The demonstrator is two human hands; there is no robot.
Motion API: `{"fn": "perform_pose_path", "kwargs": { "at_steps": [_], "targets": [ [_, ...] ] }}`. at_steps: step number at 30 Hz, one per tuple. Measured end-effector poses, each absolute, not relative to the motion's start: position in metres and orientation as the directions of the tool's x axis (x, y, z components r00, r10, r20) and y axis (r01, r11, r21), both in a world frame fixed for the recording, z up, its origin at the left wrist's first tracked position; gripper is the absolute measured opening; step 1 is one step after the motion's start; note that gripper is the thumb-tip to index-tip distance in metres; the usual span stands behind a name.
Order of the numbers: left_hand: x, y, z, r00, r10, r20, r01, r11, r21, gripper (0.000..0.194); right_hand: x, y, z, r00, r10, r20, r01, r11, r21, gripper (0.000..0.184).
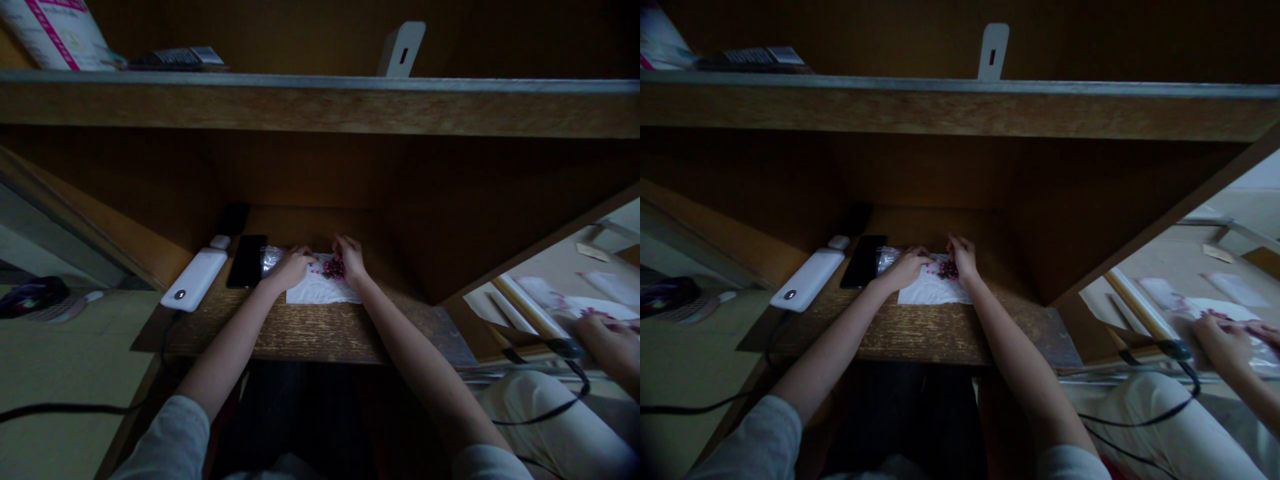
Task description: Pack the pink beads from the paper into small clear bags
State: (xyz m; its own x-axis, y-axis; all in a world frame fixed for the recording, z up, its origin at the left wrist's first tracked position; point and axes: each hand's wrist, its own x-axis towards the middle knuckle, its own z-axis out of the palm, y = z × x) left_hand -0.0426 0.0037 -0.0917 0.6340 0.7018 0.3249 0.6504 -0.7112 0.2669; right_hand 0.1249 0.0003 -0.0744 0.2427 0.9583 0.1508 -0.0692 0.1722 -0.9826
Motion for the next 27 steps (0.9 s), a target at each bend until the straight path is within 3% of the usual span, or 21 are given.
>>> {"fn": "perform_pose_path", "kwargs": {
  "at_steps": [3, 14, 20, 24, 27],
  "targets": [
    [-0.042, 0.003, -0.091, 0.628, 0.700, 0.339, 0.653, -0.711, 0.259, 0.044, 0.125, 0.001, -0.075, 0.241, 0.960, 0.142, -0.085, 0.167, -0.982, 0.035],
    [-0.041, -0.002, -0.081, 0.518, 0.750, 0.411, 0.633, -0.659, 0.406, 0.018, 0.126, -0.001, -0.071, 0.236, 0.961, 0.140, -0.131, 0.174, -0.976, 0.033],
    [-0.041, -0.025, -0.047, 0.424, 0.815, 0.394, 0.646, -0.577, 0.499, 0.011, 0.126, 0.000, -0.072, 0.246, 0.960, 0.134, -0.126, 0.168, -0.978, 0.032],
    [-0.039, -0.092, -0.026, 0.597, 0.768, 0.232, 0.550, -0.602, 0.579, 0.018, 0.127, 0.002, -0.075, 0.232, 0.964, 0.131, -0.124, 0.163, -0.979, 0.033],
    [-0.041, -0.150, -0.029, 0.856, 0.517, 0.013, 0.405, -0.684, 0.607, 0.007, 0.128, 0.004, -0.077, 0.235, 0.963, 0.131, -0.125, 0.163, -0.979, 0.032]
  ]
}}
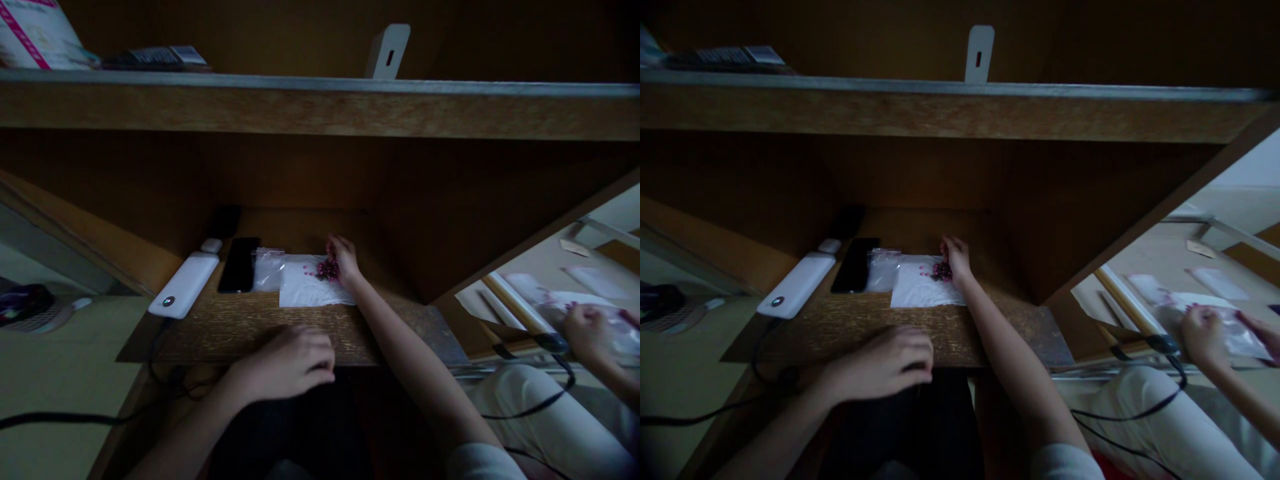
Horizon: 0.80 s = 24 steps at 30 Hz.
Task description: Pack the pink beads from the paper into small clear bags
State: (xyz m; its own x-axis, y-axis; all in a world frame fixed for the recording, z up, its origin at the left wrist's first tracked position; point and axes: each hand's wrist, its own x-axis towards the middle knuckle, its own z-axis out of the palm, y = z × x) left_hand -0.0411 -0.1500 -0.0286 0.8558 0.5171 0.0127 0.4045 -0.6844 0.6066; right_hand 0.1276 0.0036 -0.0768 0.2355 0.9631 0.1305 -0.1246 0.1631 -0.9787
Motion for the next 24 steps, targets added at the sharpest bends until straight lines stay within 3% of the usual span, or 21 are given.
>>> {"fn": "perform_pose_path", "kwargs": {
  "at_steps": [3, 5, 7, 9, 11, 13, 16, 21, 24],
  "targets": [
    [-0.046, -0.181, -0.034, 0.911, 0.397, -0.109, 0.370, -0.673, 0.641, 0.030, 0.127, 0.003, -0.077, 0.236, 0.964, 0.124, -0.135, 0.159, -0.978, 0.032],
    [-0.049, -0.181, -0.030, 0.921, 0.369, -0.122, 0.350, -0.651, 0.674, 0.032, 0.127, 0.003, -0.077, 0.235, 0.964, 0.121, -0.143, 0.158, -0.977, 0.032],
    [-0.050, -0.165, -0.023, 0.926, 0.372, -0.066, 0.299, -0.616, 0.729, 0.032, 0.127, 0.002, -0.077, 0.233, 0.964, 0.131, -0.138, 0.166, -0.976, 0.032],
    [-0.050, -0.136, -0.016, 0.844, 0.533, 0.059, 0.325, -0.595, 0.735, 0.018, 0.128, 0.002, -0.076, 0.232, 0.962, 0.144, -0.126, 0.176, -0.976, 0.032],
    [-0.048, -0.101, -0.014, 0.664, 0.719, 0.205, 0.404, -0.575, 0.711, 0.005, 0.128, 0.002, -0.076, 0.233, 0.961, 0.145, -0.122, 0.177, -0.977, 0.031],
    [-0.045, -0.064, -0.019, 0.455, 0.821, 0.343, 0.463, -0.548, 0.697, 0.013, 0.127, 0.002, -0.077, 0.236, 0.962, 0.141, -0.126, 0.174, -0.977, 0.031],
    [-0.042, -0.016, -0.033, 0.242, 0.874, 0.422, 0.590, -0.477, 0.651, 0.025, 0.127, 0.003, -0.077, 0.236, 0.963, 0.133, -0.151, 0.172, -0.973, 0.030],
    [-0.042, 0.013, -0.059, 0.159, 0.896, 0.415, 0.776, -0.373, 0.508, 0.020, 0.128, 0.006, -0.079, 0.223, 0.969, 0.106, -0.207, 0.153, -0.966, 0.029],
    [-0.044, 0.009, -0.069, 0.213, 0.875, 0.434, 0.824, -0.400, 0.402, 0.012, 0.129, 0.007, -0.079, 0.218, 0.972, 0.087, -0.239, 0.140, -0.961, 0.029]
  ]
}}
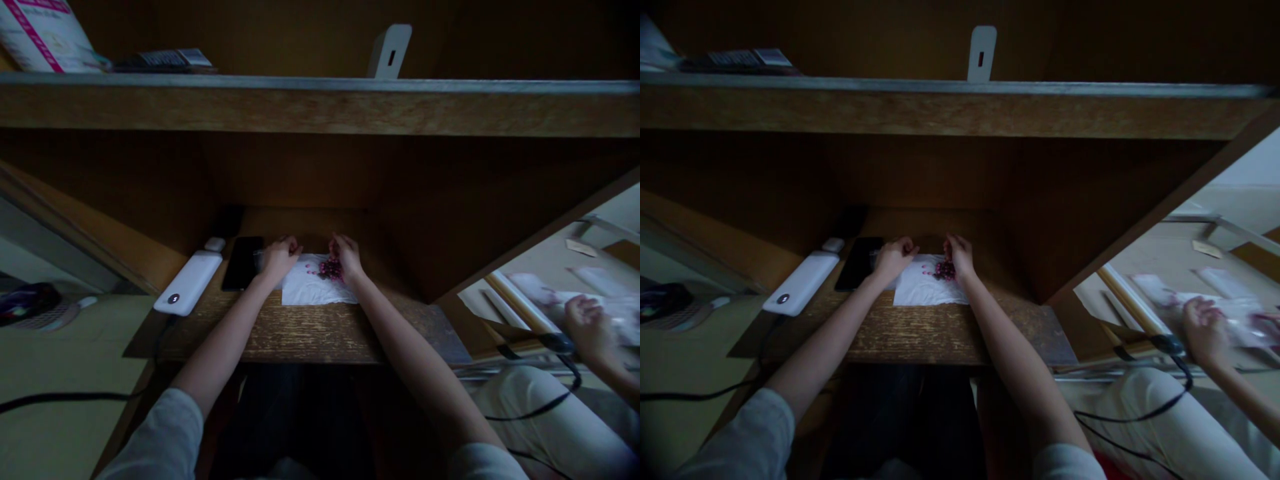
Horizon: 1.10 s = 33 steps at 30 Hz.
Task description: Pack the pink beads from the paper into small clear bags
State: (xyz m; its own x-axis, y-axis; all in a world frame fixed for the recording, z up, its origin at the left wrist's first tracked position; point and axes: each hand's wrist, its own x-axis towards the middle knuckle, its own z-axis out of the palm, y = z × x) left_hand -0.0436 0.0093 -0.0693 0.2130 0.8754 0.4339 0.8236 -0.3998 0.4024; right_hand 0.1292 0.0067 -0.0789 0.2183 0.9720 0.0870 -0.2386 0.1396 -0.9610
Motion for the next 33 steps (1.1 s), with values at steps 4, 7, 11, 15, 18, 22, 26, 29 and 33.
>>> {"fn": "perform_pose_path", "kwargs": {
  "at_steps": [4, 7, 11, 15, 18, 22, 26, 29, 33],
  "targets": [
    [-0.043, 0.003, -0.078, 0.325, 0.851, 0.412, 0.822, -0.470, 0.322, 0.008, 0.131, 0.006, -0.076, 0.223, 0.972, 0.069, -0.272, 0.130, -0.953, 0.029],
    [-0.042, 0.003, -0.081, 0.363, 0.842, 0.398, 0.801, -0.501, 0.328, 0.009, 0.132, 0.005, -0.074, 0.236, 0.969, 0.065, -0.311, 0.139, -0.940, 0.028],
    [-0.044, 0.009, -0.085, 0.372, 0.841, 0.394, 0.731, -0.527, 0.434, 0.008, 0.134, 0.006, -0.073, 0.256, 0.966, 0.040, -0.394, 0.143, -0.908, 0.027],
    [-0.045, 0.014, -0.089, 0.332, 0.856, 0.396, 0.667, -0.510, 0.542, 0.006, 0.139, 0.008, -0.071, 0.295, 0.956, 0.000, -0.486, 0.150, -0.861, 0.026],
    [-0.045, 0.016, -0.091, 0.343, 0.850, 0.399, 0.655, -0.521, 0.547, 0.007, 0.146, 0.009, -0.068, 0.322, 0.944, -0.067, -0.554, 0.131, -0.822, 0.025],
    [-0.046, 0.017, -0.093, 0.370, 0.844, 0.388, 0.663, -0.532, 0.527, 0.008, 0.155, 0.011, -0.065, 0.351, 0.928, -0.124, -0.633, 0.137, -0.762, 0.021],
    [-0.047, 0.017, -0.094, 0.373, 0.842, 0.390, 0.662, -0.536, 0.524, 0.009, 0.162, 0.014, -0.067, 0.336, 0.931, -0.147, -0.683, 0.133, -0.718, 0.020],
    [-0.046, 0.016, -0.093, 0.374, 0.842, 0.390, 0.655, -0.537, 0.531, 0.010, 0.164, 0.016, -0.069, 0.331, 0.931, -0.154, -0.693, 0.129, -0.710, 0.021],
    [-0.046, 0.015, -0.091, 0.376, 0.845, 0.380, 0.654, -0.532, 0.538, 0.010, 0.165, 0.016, -0.070, 0.304, 0.938, -0.166, -0.714, 0.109, -0.692, 0.020]
  ]
}}
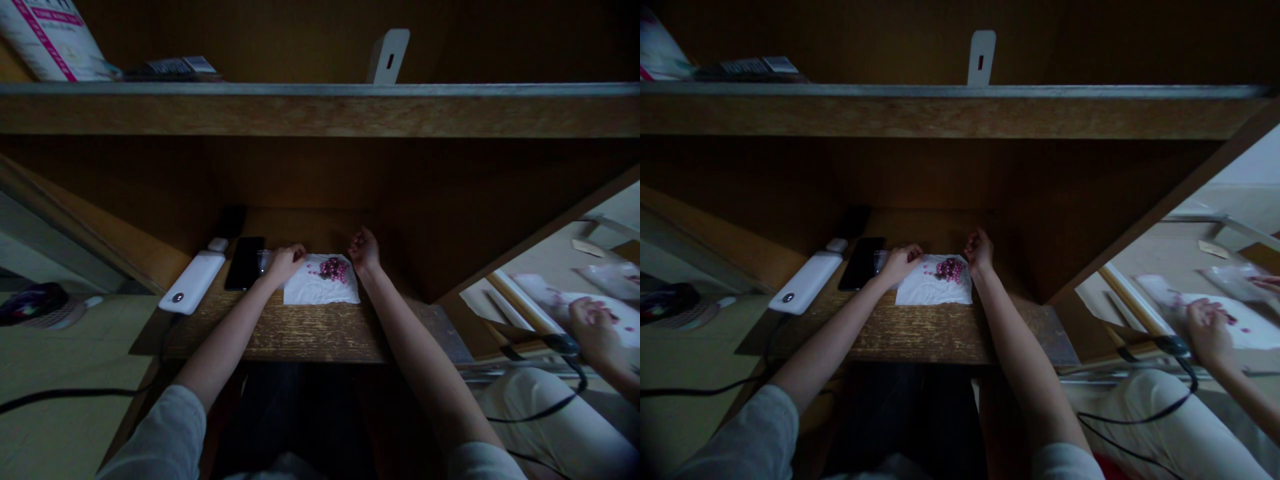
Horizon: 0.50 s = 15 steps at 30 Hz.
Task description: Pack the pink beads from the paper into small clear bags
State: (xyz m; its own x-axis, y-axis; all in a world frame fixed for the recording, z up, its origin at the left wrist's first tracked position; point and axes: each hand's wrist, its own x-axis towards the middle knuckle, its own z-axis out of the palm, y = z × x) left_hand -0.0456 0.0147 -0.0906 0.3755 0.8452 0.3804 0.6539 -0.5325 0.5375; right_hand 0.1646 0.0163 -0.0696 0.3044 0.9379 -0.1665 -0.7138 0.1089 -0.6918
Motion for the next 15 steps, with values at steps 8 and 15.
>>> {"fn": "perform_pose_path", "kwargs": {
  "at_steps": [8, 15],
  "targets": [
    [-0.0460, 0.0167, -0.0934, 0.392, 0.837, 0.382, 0.645, -0.546, 0.535, 0.010, 0.1668, 0.0164, -0.0677, 0.259, 0.946, -0.193, -0.767, 0.080, -0.636, 0.019],
    [-0.0458, 0.0177, -0.0957, 0.386, 0.839, 0.384, 0.650, -0.542, 0.532, 0.008, 0.1672, 0.0164, -0.0677, 0.210, 0.956, -0.205, -0.773, 0.034, -0.634, 0.023]
  ]
}}
